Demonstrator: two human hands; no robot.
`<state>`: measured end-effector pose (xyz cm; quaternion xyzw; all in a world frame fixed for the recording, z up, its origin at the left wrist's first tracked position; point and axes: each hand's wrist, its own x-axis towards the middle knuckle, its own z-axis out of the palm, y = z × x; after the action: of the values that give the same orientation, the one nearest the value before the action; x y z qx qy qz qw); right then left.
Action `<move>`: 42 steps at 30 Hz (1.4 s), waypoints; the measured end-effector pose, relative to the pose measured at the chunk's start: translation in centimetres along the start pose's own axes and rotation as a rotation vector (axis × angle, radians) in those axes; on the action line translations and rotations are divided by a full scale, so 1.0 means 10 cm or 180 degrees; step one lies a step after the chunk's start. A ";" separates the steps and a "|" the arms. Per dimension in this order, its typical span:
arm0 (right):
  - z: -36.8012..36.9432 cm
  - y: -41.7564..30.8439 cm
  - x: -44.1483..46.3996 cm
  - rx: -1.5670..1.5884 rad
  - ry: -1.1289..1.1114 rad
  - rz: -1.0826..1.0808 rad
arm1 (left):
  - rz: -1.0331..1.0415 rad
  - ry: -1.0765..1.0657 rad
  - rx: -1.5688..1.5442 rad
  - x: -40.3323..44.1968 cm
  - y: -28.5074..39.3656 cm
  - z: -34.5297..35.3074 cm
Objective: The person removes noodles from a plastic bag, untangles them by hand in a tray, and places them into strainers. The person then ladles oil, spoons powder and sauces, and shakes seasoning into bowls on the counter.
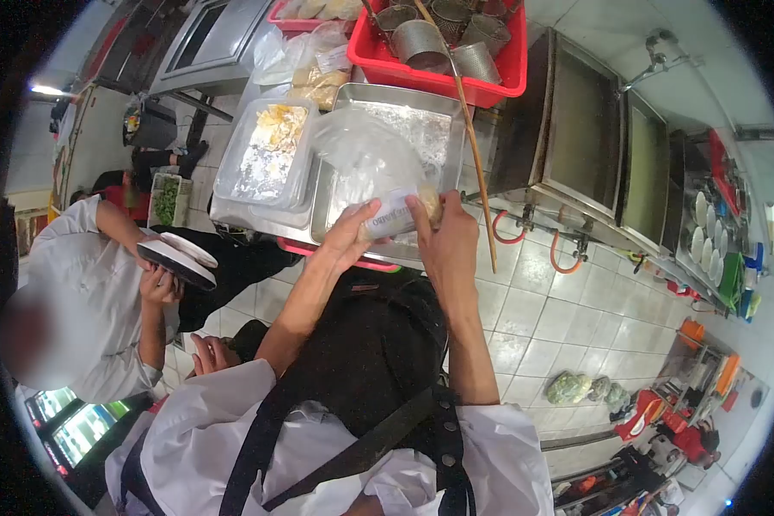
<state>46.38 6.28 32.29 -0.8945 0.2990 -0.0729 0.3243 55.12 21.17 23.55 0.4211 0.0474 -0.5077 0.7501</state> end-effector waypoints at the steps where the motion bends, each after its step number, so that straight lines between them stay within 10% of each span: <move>1: -0.01 -0.02 0.03 -0.0039 -0.0017 -0.0013 | -0.0193 0.0161 -0.0192 0.02 -0.04 -0.01; 7: -0.13 0.01 0.14 0.1245 -0.1116 0.0320 | -0.0816 0.0173 -0.1338 0.04 -0.27 -0.24; 18: -0.04 -0.17 0.52 0.0457 -0.0770 -0.0092 | -0.0780 -0.0688 -0.1441 0.14 -0.22 -0.23; 42: -0.01 -0.07 0.34 0.0225 -0.0752 -0.0330 | -0.0999 -0.0160 -0.0762 0.20 -0.21 -0.15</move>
<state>49.43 4.64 32.60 -0.8991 0.2093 0.0058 0.3844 54.89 20.46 20.40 0.3035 0.1539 -0.6195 0.7074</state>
